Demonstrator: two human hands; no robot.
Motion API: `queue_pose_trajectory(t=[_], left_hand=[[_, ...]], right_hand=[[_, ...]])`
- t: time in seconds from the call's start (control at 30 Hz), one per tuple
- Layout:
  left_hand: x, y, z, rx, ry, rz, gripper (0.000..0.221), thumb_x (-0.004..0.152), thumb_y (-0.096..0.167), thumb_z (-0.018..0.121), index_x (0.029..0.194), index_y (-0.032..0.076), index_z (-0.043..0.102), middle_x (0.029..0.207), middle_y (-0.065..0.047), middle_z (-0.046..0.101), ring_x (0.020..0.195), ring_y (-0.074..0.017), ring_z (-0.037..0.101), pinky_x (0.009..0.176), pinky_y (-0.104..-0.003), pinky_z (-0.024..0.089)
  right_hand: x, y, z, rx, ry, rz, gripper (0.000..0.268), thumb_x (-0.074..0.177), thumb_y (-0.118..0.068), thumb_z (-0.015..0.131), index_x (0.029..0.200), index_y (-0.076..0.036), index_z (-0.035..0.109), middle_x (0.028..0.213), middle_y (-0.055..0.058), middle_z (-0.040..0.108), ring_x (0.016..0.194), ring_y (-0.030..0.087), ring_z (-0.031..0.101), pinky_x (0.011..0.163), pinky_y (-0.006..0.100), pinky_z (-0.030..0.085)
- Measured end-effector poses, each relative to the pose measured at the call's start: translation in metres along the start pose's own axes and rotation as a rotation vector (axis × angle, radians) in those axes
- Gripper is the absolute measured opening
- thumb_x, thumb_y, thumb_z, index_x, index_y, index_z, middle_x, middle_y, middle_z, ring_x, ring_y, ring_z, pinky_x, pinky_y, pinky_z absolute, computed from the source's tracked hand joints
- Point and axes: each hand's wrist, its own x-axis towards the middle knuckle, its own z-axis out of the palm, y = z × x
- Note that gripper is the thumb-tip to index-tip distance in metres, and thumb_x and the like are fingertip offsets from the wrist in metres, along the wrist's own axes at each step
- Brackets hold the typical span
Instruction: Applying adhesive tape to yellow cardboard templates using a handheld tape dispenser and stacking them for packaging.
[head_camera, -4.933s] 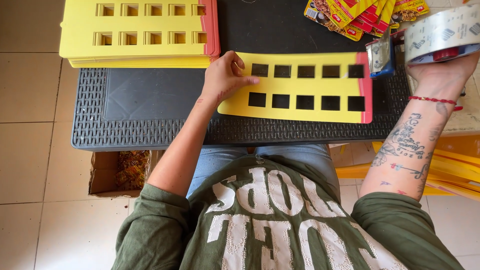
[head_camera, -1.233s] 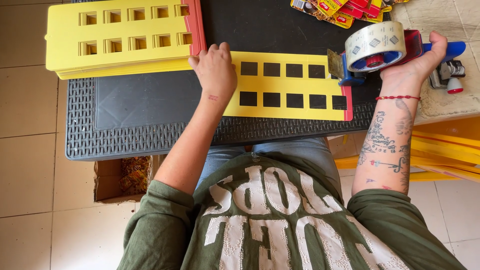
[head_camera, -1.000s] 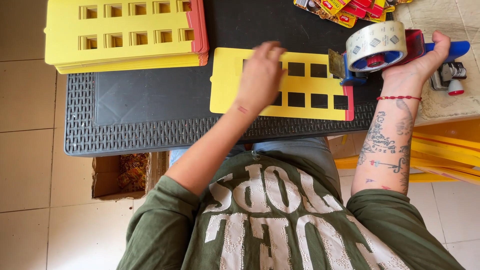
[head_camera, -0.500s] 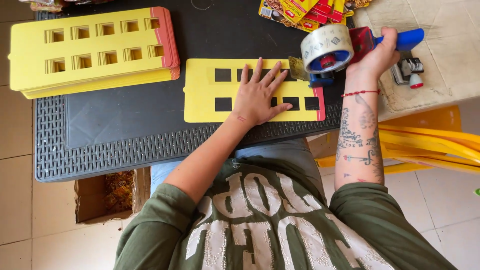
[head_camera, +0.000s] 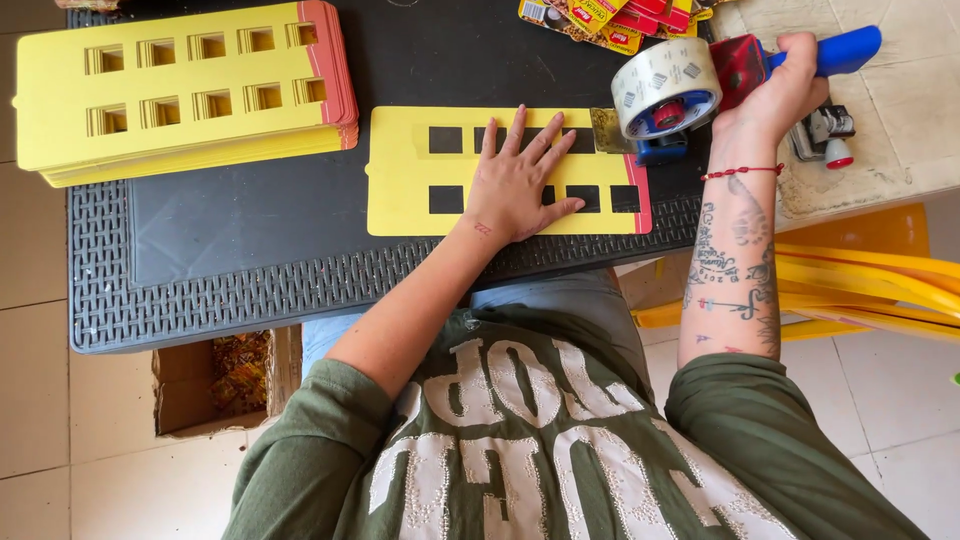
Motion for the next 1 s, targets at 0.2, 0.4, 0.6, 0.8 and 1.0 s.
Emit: queue_pose_trajectory(t=[0.2,0.4,0.6,0.8,1.0], left_hand=[[0.0,-0.001,-0.001,0.008,-0.003,0.009,0.094,0.091,0.085,0.017,0.165,0.027,0.015,0.172,0.003,0.013,0.157,-0.0399,0.003,0.124,-0.062,0.004],[0.0,-0.002,0.0,0.002,0.027,0.019,0.093,0.091,0.085,0.018,0.164,0.027,0.018,0.171,0.003,0.016,0.157,-0.0401,0.005,0.123,-0.062,0.005],[0.001,-0.002,0.002,0.011,0.033,0.022,0.093,0.092,0.084,0.019,0.164,0.026,0.019,0.171,0.003,0.016,0.157,-0.0402,0.008,0.123,-0.061,0.006],[0.001,-0.003,0.003,0.006,0.048,0.031,0.093,0.092,0.084,0.02,0.164,0.026,0.02,0.171,0.003,0.019,0.156,-0.0401,0.01,0.122,-0.061,0.008],[0.002,-0.009,0.006,0.011,0.12,0.04,0.092,0.093,0.083,0.026,0.164,0.025,0.023,0.17,0.003,0.022,0.155,-0.0408,0.012,0.121,-0.061,0.014]], right_hand=[[0.0,0.006,0.002,-0.042,-0.059,-0.099,0.052,0.058,-0.011,0.075,0.104,-0.001,0.053,0.085,0.014,0.052,0.065,0.027,0.057,0.051,0.043,0.052],[-0.014,0.006,0.007,-0.048,-0.168,-0.218,0.032,0.063,-0.006,0.073,0.087,-0.002,0.052,0.074,0.014,0.054,0.06,0.025,0.054,0.047,0.038,0.047],[-0.023,0.005,0.012,-0.172,-0.235,-0.224,0.038,0.067,-0.003,0.07,0.102,0.0,0.055,0.083,0.014,0.06,0.059,0.023,0.064,0.043,0.037,0.057],[-0.019,0.006,0.014,-0.318,-0.477,-0.268,0.033,0.078,0.005,0.072,0.107,0.001,0.058,0.092,0.008,0.059,0.066,0.018,0.069,0.062,0.032,0.067],[0.043,-0.024,-0.019,-0.338,-0.49,-0.436,0.038,0.073,-0.002,0.072,0.108,-0.007,0.058,0.088,0.01,0.059,0.055,0.021,0.065,0.043,0.037,0.064]])
